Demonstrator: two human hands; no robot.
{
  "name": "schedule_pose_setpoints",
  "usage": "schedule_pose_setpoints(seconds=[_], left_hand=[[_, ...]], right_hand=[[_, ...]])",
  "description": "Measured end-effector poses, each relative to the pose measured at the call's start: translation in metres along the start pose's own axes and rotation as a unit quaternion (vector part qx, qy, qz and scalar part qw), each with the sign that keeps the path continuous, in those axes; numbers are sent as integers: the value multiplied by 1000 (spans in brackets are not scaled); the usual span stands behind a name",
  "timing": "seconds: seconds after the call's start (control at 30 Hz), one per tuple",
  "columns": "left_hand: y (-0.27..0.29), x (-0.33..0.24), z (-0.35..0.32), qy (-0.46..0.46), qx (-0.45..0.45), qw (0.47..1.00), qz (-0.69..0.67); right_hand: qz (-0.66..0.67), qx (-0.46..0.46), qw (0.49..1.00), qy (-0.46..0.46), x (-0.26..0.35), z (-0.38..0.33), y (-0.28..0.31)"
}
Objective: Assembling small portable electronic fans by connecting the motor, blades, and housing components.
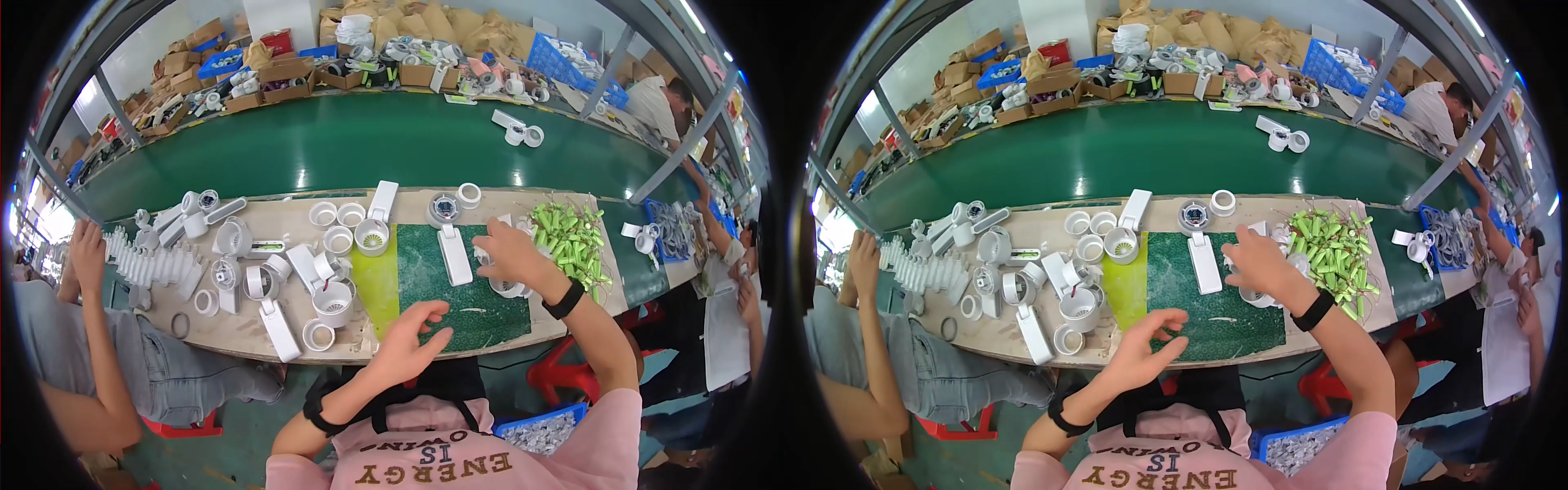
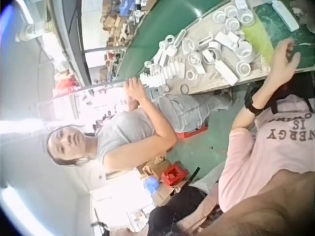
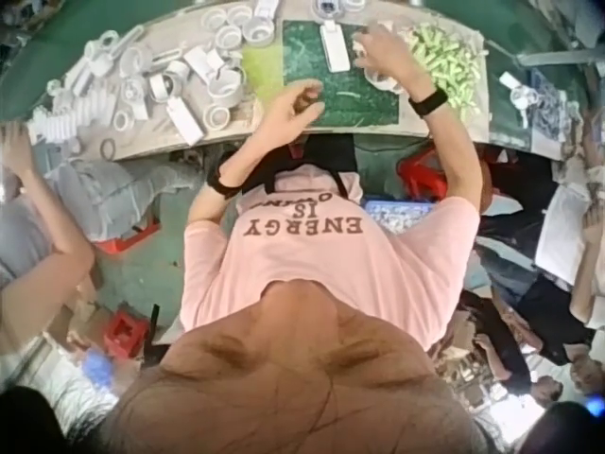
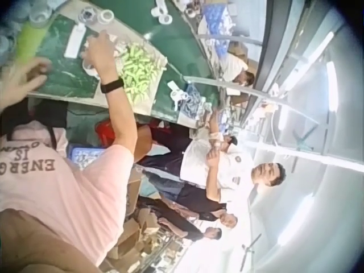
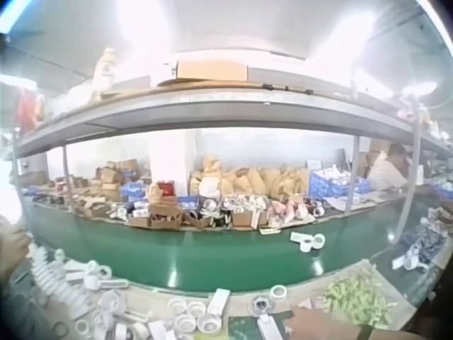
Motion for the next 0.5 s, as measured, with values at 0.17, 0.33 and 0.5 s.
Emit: schedule_pose_setpoints(seconds=[0.17, 0.33, 0.5], left_hand=[[-23, 7, 19, 34, 29, 998, -38], [-18, -10, 20, 32, 41, 998, -28], [-7, -15, 35, 32, 2, 992, -122]], right_hand=[[-22, -29, 999, -11, -4, 1, 5], [59, -117, 990, -53, -11, -16, 75], [180, -163, 968, -61, 15, -26, 124]])
Point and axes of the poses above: each hand's wrist, its own z-axis towards the middle knuckle, its own y-axis out of the back of the hand, x = y × z, the point moved 3 cm from there along z, towards the middle knuckle, and after that the axes turned 2 degrees about z, right-handed, at the moved point
